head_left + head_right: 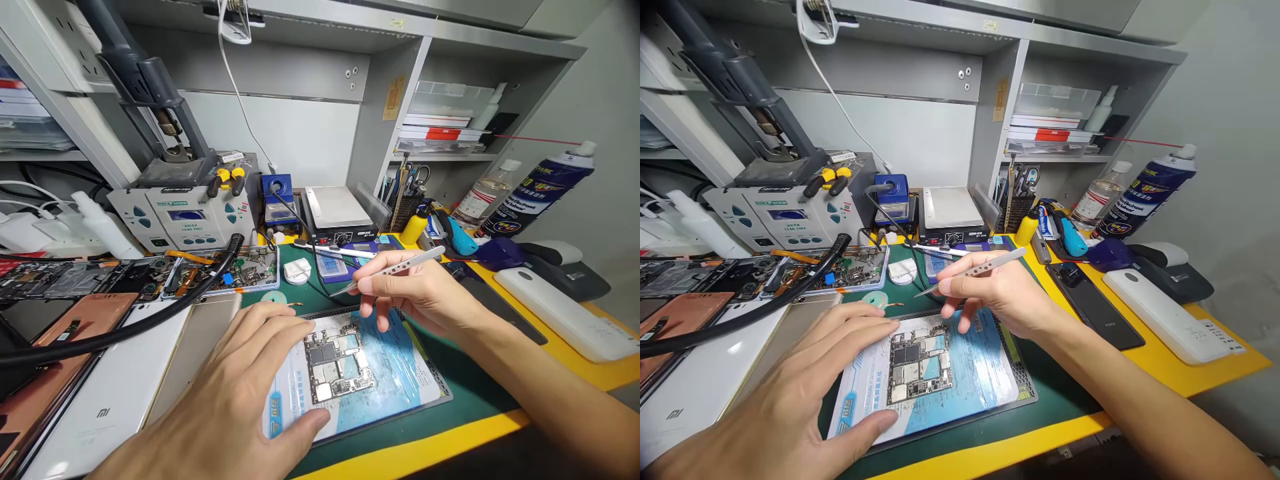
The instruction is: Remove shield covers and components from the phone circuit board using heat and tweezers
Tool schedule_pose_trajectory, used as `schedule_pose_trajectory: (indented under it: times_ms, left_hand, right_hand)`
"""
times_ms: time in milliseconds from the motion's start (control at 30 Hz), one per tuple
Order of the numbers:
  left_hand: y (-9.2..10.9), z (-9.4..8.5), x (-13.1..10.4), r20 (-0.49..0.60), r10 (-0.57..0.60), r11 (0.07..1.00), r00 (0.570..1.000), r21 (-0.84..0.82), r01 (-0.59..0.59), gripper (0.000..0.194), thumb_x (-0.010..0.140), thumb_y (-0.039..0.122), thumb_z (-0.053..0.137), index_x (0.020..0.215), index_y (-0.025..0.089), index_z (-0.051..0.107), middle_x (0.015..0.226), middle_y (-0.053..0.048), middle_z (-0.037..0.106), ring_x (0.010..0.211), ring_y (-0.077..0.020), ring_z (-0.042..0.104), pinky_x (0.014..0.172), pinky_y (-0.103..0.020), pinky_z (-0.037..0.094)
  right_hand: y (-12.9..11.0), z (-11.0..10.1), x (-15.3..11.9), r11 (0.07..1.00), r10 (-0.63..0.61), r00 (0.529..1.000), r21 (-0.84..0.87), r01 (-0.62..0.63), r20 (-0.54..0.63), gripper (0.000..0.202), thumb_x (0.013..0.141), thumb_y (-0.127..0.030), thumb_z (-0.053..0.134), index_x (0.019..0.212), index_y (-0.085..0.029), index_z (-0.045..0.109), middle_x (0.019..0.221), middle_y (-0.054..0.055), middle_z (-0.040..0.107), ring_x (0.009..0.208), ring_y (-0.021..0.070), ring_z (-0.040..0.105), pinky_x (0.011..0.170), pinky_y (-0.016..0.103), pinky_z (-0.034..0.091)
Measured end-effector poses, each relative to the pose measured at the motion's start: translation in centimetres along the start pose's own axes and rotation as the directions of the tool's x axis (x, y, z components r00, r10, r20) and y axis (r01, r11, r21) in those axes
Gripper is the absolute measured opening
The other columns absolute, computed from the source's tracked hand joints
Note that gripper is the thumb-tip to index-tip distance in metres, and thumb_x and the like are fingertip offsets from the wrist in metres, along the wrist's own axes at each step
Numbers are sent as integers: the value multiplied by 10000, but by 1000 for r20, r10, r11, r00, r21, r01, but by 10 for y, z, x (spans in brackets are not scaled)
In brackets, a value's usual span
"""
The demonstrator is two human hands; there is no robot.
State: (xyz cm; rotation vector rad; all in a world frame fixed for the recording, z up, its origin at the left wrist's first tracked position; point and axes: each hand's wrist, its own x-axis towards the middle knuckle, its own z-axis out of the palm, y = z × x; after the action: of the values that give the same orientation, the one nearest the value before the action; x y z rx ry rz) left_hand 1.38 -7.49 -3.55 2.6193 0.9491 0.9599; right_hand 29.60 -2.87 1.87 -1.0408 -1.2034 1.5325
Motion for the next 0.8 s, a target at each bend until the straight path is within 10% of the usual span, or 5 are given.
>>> schedule_pose_trajectory:
  times_ms: [800]
  left_hand:
    - [3, 3, 4, -28, 20, 997, 999, 80, -18, 409, 1020, 316, 695, 1409, 212, 625, 1325, -27, 743, 1314, -197, 632, 1246, -315, 419]
  right_hand:
    - [19, -16, -21, 971, 142, 971, -219, -98, 192, 192, 813, -230, 1030, 892, -170, 866, 774, 63, 808, 572, 132, 726, 465, 166, 565]
